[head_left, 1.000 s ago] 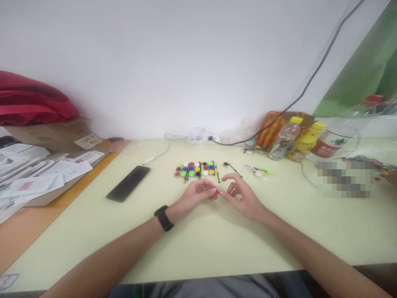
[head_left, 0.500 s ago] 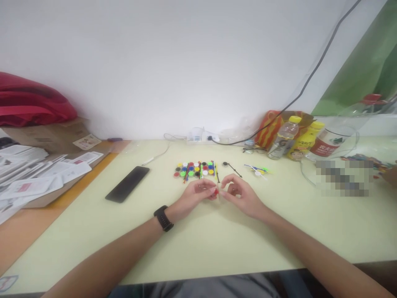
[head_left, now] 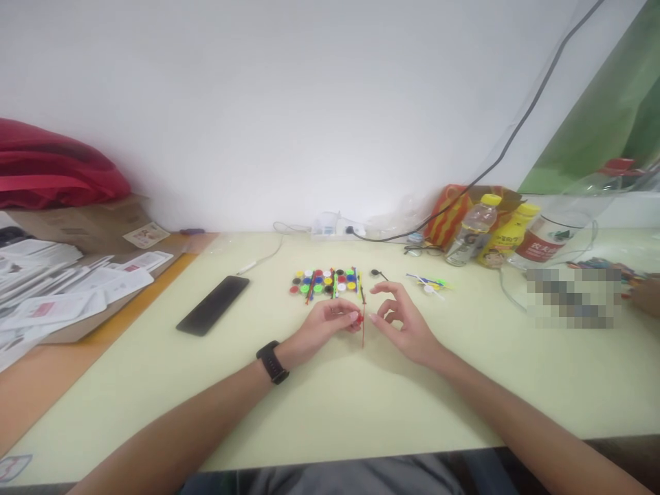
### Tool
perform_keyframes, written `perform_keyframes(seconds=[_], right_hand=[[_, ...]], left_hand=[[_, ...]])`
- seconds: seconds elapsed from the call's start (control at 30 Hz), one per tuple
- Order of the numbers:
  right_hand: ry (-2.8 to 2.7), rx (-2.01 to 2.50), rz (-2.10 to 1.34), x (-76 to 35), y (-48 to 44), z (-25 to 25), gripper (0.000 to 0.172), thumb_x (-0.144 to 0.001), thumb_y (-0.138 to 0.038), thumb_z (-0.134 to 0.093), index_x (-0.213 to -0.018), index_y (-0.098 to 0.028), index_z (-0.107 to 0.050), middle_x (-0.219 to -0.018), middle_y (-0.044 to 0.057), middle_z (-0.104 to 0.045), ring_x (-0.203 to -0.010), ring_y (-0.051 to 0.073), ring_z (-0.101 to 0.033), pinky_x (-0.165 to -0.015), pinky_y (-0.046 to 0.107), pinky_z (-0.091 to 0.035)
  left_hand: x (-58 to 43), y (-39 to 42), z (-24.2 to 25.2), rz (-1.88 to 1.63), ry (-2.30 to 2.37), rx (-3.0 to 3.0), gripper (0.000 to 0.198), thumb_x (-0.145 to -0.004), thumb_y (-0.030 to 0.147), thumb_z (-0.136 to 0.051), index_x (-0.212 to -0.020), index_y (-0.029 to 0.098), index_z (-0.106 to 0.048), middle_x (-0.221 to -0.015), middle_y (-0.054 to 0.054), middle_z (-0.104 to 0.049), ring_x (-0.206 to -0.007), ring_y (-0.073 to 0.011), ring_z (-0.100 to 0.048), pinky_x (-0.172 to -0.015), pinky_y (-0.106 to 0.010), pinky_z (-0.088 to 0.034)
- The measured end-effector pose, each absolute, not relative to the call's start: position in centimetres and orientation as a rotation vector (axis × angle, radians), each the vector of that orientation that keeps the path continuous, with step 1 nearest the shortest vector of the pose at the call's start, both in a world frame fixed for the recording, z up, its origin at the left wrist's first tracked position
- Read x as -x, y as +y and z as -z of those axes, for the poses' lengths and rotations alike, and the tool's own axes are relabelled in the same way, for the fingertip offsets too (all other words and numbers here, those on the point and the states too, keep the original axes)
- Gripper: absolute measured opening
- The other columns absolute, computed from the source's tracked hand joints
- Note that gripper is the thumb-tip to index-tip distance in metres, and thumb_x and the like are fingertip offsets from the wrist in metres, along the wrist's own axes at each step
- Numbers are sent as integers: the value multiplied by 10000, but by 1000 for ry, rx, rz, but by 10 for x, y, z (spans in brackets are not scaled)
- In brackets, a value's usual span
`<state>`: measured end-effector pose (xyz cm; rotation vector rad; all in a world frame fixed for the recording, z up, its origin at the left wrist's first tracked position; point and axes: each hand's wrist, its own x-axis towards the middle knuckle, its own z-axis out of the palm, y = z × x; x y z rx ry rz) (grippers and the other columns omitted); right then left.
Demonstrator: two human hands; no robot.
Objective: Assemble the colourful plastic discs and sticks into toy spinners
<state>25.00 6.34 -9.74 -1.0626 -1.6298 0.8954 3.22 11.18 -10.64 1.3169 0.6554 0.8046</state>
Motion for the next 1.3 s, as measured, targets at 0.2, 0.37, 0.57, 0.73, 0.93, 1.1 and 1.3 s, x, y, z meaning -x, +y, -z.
perform_keyframes(seconds=[0.2, 0.37, 0.57, 0.73, 0.93, 1.1, 1.3], right_hand=[[-1418, 812, -1517, -264, 67, 93, 276, -984, -499, -556, -1004, -223, -549, -495, -67, -528, -375, 92, -358, -419, 228, -320], [-1412, 882, -1373, -261, 70, 92, 249, -920, -439, -692, -964, -217, -590, -592, -47, -552, -480, 100, -438, -458, 227, -339], [-1636, 1063, -1064, -249, 70, 99, 255, -889, -373, -713, -1068, -234, -598, -1059, 33, -618, -653, 102, -561, -569, 259, -471], [-1709, 1076, -1028, -248, 68, 99, 213, -899, -335, -682, -1063, -238, -589, -1076, 34, -627, -712, 122, -598, -608, 270, -504], [-1648, 1074, -1006, -249, 66, 94, 294, -900, -368, -689, -1143, -259, -565, -1268, 67, -601, -747, 124, -616, -623, 277, -525], [-1443, 859, -1451, -261, 66, 90, 266, -966, -450, -599, -1118, -240, -541, -688, -24, -666, -422, 92, -429, -446, 236, -368], [-1395, 865, -1451, -264, 71, 91, 238, -959, -442, -633, -985, -209, -588, -522, -53, -521, -461, 103, -402, -457, 234, -287]], left_hand=[[-32, 112, 106, -795, 672, -1320, 304, -865, 398, -804, -990, 131, -729, -951, -96, -725, -847, -192, -687, -830, -326, -543], [-33, 112, 107, -785, 658, -1324, 289, -874, 385, -797, -991, 132, -722, -920, -85, -718, -858, -196, -685, -831, -328, -544], [-32, 112, 106, -780, 639, -1316, 288, -881, 384, -790, -1011, 137, -721, -942, -85, -718, -869, -193, -687, -843, -328, -544], [-31, 112, 106, -761, 652, -1332, 306, -882, 398, -788, -1025, 136, -724, -968, -98, -727, -878, -203, -692, -869, -351, -546], [-32, 111, 105, -790, 638, -1329, 281, -872, 384, -799, -991, 139, -731, -970, -88, -715, -874, -197, -688, -834, -330, -548], [-32, 112, 106, -784, 661, -1319, 298, -860, 396, -808, -992, 140, -733, -954, -94, -727, -858, -195, -689, -830, -330, -543], [-33, 111, 104, -780, 656, -1321, 294, -855, 392, -812, -973, 137, -729, -933, -92, -726, -858, -197, -693, -826, -327, -544]])
